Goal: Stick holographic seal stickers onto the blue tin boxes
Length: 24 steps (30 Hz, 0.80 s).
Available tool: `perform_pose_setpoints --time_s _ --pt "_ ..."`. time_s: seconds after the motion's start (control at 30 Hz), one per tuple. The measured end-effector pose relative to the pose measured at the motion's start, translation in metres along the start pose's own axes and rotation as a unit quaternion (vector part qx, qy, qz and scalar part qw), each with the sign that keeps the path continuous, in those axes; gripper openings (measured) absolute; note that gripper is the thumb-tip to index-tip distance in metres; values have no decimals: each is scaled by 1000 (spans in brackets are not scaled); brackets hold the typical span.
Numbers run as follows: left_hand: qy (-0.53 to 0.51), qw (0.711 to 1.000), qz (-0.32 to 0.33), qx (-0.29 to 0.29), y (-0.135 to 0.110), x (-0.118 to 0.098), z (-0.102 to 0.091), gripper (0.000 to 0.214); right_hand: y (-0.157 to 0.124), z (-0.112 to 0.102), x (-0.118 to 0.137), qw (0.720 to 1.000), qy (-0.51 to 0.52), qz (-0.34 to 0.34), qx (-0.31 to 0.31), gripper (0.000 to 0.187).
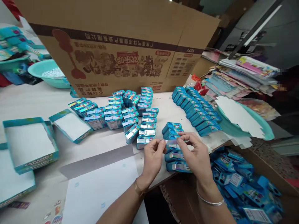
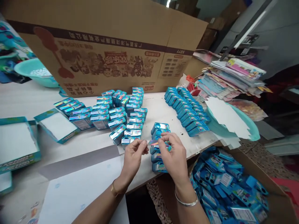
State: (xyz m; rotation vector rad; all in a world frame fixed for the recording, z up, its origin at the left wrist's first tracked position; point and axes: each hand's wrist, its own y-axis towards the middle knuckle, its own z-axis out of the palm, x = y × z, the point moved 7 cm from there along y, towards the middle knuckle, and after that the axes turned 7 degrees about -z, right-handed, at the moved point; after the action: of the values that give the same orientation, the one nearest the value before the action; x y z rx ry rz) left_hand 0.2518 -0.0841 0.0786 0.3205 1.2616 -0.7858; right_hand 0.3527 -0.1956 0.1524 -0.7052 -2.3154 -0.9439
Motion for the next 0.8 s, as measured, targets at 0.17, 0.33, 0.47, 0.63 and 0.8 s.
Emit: perform_pose_setpoints --time_s 0.17,0.33,0.47,0.63,0.8 --pt "233 966 91 -65 18 -3 20 28 9 -2 -22 988 -139 -43 -50 18" --pt "397 902 145 -93 23 2 28 19 9 7 -41 984 -170 -36 -26 18" --pt "470 863 155 -106 24 6 29 18 6 15 -50 985 -171 -29 -11 18" --pt "571 810 101 -88 29 5 37 23 5 23 -57 982 -185 -26 9 18" --pt "633 771 35 -53 31 2 43 28 5 28 -59 977 -207 -47 19 17"
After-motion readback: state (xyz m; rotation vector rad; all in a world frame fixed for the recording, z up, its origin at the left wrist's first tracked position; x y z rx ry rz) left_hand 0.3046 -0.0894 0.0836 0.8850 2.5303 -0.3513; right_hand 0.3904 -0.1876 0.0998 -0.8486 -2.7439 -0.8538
